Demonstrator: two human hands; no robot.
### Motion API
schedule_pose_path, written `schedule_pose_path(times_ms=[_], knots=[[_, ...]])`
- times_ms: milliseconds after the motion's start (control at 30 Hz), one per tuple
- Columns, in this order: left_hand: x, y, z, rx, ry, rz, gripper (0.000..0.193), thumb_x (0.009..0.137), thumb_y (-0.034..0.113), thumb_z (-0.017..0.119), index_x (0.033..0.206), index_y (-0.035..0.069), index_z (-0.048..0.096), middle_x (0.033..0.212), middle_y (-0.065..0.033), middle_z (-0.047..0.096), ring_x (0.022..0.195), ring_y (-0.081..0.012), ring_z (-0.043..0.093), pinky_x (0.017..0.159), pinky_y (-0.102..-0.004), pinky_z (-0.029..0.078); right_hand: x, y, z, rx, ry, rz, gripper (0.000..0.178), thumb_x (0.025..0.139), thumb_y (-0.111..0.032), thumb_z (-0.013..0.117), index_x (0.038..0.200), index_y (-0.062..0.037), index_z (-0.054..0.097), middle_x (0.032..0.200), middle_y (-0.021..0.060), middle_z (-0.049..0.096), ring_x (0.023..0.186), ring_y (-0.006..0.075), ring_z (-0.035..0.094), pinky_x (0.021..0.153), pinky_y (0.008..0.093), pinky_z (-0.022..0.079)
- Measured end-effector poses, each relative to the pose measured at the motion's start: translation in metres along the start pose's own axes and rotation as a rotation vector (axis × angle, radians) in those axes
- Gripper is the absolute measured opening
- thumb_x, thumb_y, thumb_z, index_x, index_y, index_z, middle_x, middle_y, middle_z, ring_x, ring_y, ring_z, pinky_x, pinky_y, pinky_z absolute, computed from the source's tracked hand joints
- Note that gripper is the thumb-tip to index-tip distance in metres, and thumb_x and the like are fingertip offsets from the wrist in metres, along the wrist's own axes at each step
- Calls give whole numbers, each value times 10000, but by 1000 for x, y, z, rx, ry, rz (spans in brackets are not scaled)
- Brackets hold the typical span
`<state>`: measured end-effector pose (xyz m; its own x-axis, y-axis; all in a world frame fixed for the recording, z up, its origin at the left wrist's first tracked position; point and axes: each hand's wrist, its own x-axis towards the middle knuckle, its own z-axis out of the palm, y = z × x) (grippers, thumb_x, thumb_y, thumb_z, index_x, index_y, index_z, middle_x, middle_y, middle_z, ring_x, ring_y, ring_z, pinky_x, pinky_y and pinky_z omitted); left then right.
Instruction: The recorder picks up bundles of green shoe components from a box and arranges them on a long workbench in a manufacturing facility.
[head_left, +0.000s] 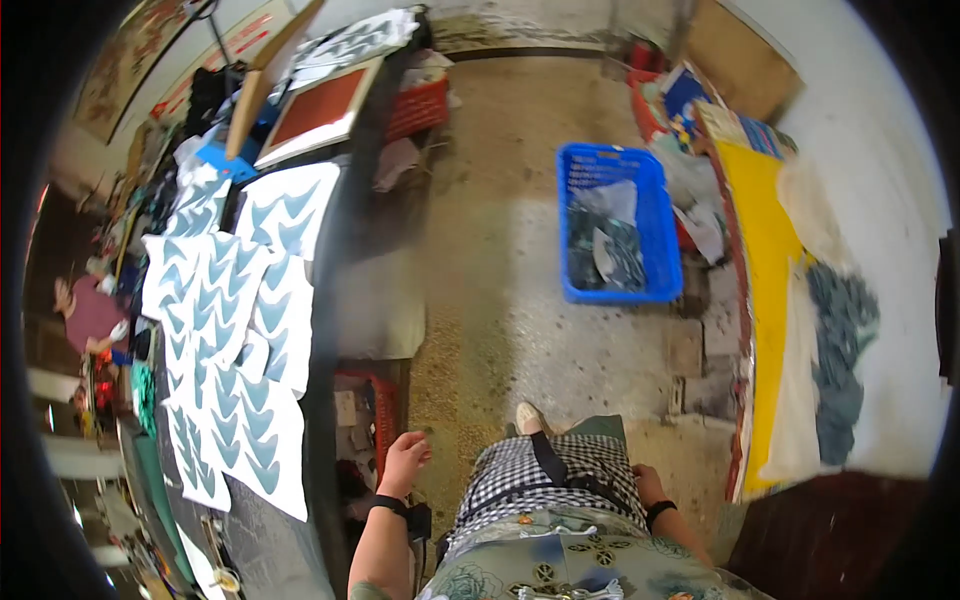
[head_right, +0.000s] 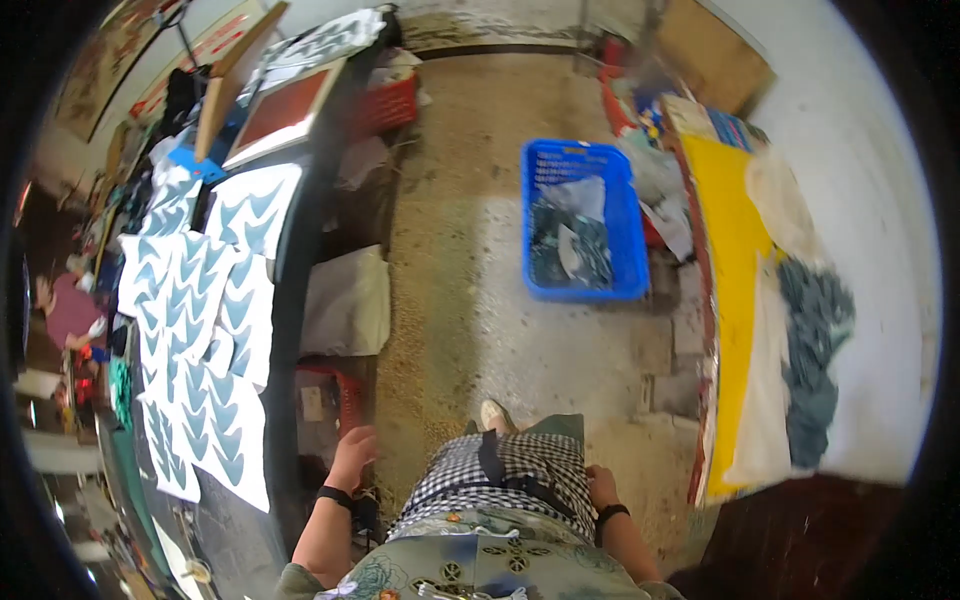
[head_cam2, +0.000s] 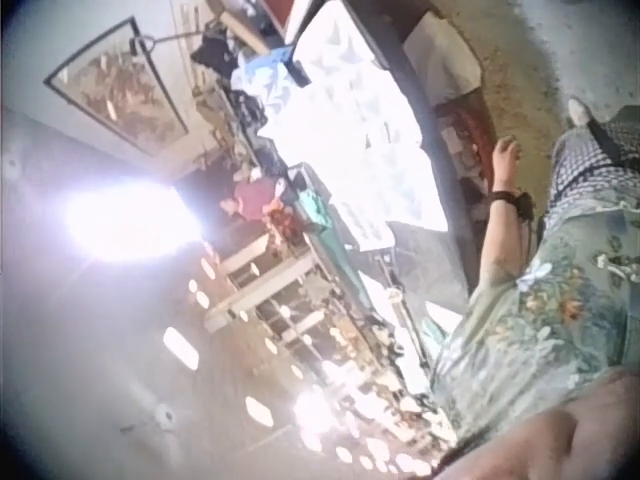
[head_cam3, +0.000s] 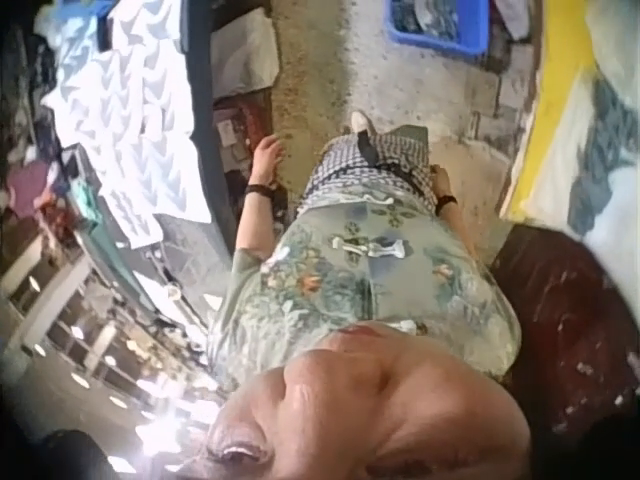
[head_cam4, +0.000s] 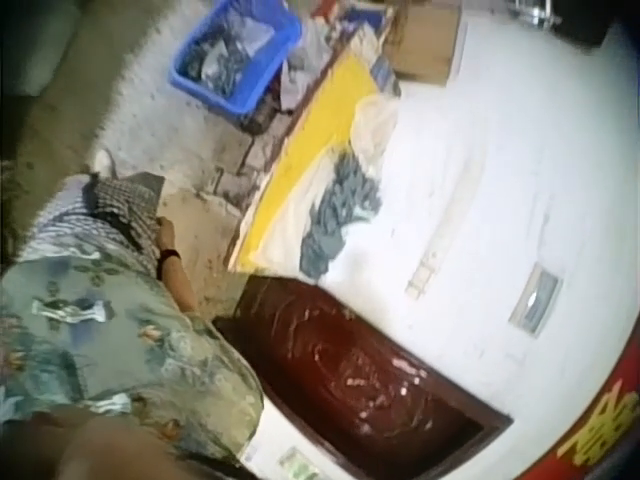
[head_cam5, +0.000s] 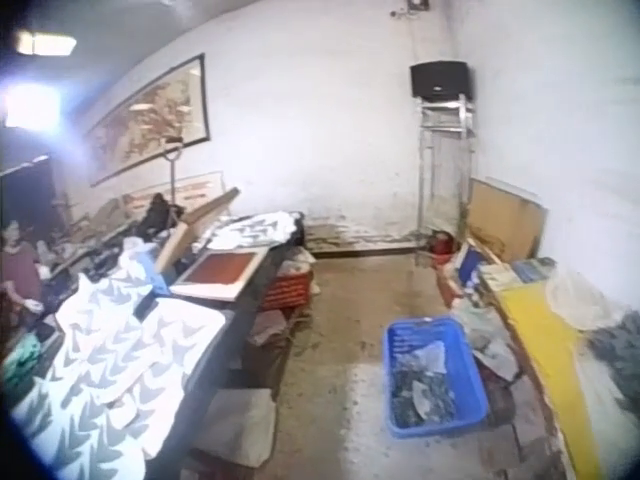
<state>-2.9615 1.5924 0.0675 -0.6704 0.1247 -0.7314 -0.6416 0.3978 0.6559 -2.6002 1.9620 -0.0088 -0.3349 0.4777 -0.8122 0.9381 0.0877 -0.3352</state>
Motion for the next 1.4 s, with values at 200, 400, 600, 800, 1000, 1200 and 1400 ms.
schedule_pose_path(times_ms=[200,400,600,800,1000,1200,1400], knots=[[-5,1,14,-94,97,138,286,897,124,628,1153,-2,603,907,-36,664,758,-114,605,673,-258,475,64,-48,-55,-168,20,-227,284,822,-7,567,1075,15,696,1094,222,660,1041,366,615,921,411,478],[-34,-91,42,-371,449,-145,255,839,84,656,1077,-1,631,786,-38,634,631,-124,581,551,-275,468,190,-81,-136,-232,-76,-275,259,822,-30,545,1027,-27,701,1022,198,687,989,314,642,857,380,489],[-99,-126,122,-699,622,-360,314,837,71,652,1143,15,604,816,-50,633,661,-139,610,555,-264,472,267,-202,-202,-386,-131,-537,260,830,18,512,1008,-25,696,940,160,685,929,282,643,824,364,488],[-121,-97,198,-812,657,-315,292,896,85,621,1175,12,575,945,-84,652,789,-175,631,657,-276,494,356,-267,-206,-445,-287,-600,256,759,73,570,983,-16,657,871,80,648,712,207,616,636,337,503],[-160,-117,241,-883,822,-362,281,848,109,637,1123,53,631,893,-54,654,757,-163,620,640,-299,485,350,-317,-159,-635,-523,-669,282,765,-18,640,1047,-16,653,900,91,677,781,199,653,678,343,524],[-177,-143,264,-925,826,-491,255,841,112,646,1087,47,635,848,-58,660,724,-166,618,619,-308,478,296,-342,-130,-545,-623,-604,236,755,-53,667,989,-25,664,835,80,676,714,180,644,635,316,521],[-147,-154,218,-871,755,-455,278,848,134,643,1111,44,640,875,-63,672,744,-168,631,627,-306,484,287,-323,-142,-610,-540,-589,234,780,-60,654,1008,-11,671,860,102,688,786,214,657,695,343,516]])
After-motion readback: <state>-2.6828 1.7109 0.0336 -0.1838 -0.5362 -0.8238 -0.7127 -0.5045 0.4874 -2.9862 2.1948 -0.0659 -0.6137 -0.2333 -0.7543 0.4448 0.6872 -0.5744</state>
